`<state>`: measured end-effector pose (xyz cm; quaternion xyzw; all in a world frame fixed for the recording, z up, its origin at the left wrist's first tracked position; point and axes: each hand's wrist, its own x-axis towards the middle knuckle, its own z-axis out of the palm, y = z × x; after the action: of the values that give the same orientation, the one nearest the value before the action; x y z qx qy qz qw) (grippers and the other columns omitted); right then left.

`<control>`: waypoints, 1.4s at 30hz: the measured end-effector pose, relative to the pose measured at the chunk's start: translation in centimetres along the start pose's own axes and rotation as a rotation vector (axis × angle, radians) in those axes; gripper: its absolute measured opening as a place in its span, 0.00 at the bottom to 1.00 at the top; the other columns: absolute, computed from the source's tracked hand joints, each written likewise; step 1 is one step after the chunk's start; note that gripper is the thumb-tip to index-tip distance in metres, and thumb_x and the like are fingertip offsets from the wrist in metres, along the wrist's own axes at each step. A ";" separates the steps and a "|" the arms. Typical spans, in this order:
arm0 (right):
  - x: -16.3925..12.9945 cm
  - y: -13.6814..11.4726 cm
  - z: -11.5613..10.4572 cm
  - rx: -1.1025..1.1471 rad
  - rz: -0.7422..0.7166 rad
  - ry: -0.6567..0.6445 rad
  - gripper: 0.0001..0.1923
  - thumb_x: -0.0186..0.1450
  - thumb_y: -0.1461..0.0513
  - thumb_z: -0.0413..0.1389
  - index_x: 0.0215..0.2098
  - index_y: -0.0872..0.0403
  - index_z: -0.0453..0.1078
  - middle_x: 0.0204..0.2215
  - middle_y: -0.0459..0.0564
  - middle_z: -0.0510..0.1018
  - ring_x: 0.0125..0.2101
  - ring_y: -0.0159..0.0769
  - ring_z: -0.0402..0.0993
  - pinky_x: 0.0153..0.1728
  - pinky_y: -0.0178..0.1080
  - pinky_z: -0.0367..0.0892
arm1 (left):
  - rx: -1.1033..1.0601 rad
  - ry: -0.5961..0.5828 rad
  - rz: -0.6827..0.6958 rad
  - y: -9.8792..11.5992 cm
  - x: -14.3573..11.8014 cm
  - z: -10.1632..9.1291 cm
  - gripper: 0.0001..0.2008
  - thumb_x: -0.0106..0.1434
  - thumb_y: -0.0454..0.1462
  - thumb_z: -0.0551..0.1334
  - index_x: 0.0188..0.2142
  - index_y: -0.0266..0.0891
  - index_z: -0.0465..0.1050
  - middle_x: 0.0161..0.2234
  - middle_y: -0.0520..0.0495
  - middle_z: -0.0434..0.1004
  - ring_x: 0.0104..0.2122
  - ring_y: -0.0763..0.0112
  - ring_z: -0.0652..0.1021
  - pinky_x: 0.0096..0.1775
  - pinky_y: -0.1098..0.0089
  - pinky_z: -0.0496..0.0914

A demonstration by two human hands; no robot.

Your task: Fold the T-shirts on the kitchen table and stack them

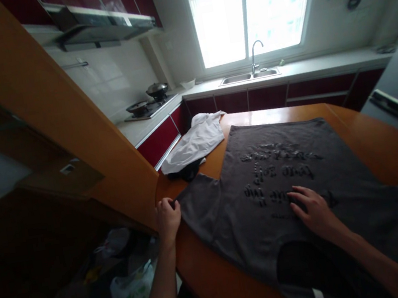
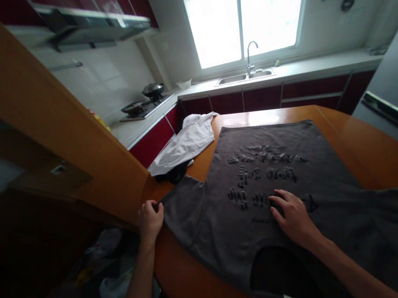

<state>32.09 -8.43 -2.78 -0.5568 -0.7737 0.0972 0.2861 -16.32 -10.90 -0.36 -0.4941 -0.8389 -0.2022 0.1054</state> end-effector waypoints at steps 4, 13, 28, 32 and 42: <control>0.1 -0.2 -0.3 0.018 0.015 -0.019 0.19 0.68 0.57 0.50 0.51 0.54 0.77 0.56 0.59 0.74 0.57 0.51 0.69 0.58 0.55 0.64 | -0.146 -0.003 -0.030 -0.5 0.4 0.6 0.06 0.66 0.41 0.57 0.39 0.42 0.64 0.37 0.44 0.74 0.41 0.56 0.77 0.45 0.60 0.71; 0.3 0.1 -0.6 0.053 0.016 -0.027 0.19 0.68 0.57 0.51 0.50 0.54 0.77 0.55 0.59 0.75 0.56 0.50 0.70 0.58 0.55 0.64 | -0.460 0.036 -0.005 -0.6 0.6 0.9 0.14 0.61 0.43 0.60 0.45 0.42 0.67 0.40 0.43 0.78 0.40 0.57 0.80 0.45 0.60 0.74; 0.4 0.4 -0.8 0.095 0.005 -0.024 0.17 0.67 0.57 0.52 0.49 0.53 0.77 0.54 0.58 0.76 0.55 0.50 0.71 0.58 0.55 0.65 | -0.713 0.132 -0.021 3.1 0.9 -4.7 0.16 0.59 0.47 0.62 0.39 0.38 0.76 0.34 0.46 0.80 0.33 0.64 0.79 0.36 0.67 0.74; 0.4 0.4 -0.8 0.090 0.007 -0.033 0.18 0.67 0.57 0.52 0.50 0.54 0.77 0.55 0.59 0.75 0.56 0.50 0.71 0.58 0.55 0.65 | -0.865 0.112 0.074 7.4 0.8 -8.5 0.14 0.60 0.46 0.65 0.39 0.39 0.76 0.35 0.48 0.79 0.34 0.67 0.79 0.36 0.70 0.73; 0.4 0.2 -0.9 0.070 0.000 -0.046 0.19 0.67 0.57 0.51 0.49 0.55 0.77 0.55 0.60 0.75 0.56 0.51 0.71 0.58 0.56 0.65 | -0.931 -0.619 0.712 20.2 -6.7 -7.7 0.14 0.63 0.37 0.65 0.48 0.40 0.74 0.41 0.47 0.78 0.34 0.72 0.78 0.33 0.73 0.72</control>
<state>32.68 -8.14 -2.05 -0.5440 -0.7762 0.1372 0.2876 4.35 -10.87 8.76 -0.7705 -0.4410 -0.3449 -0.3047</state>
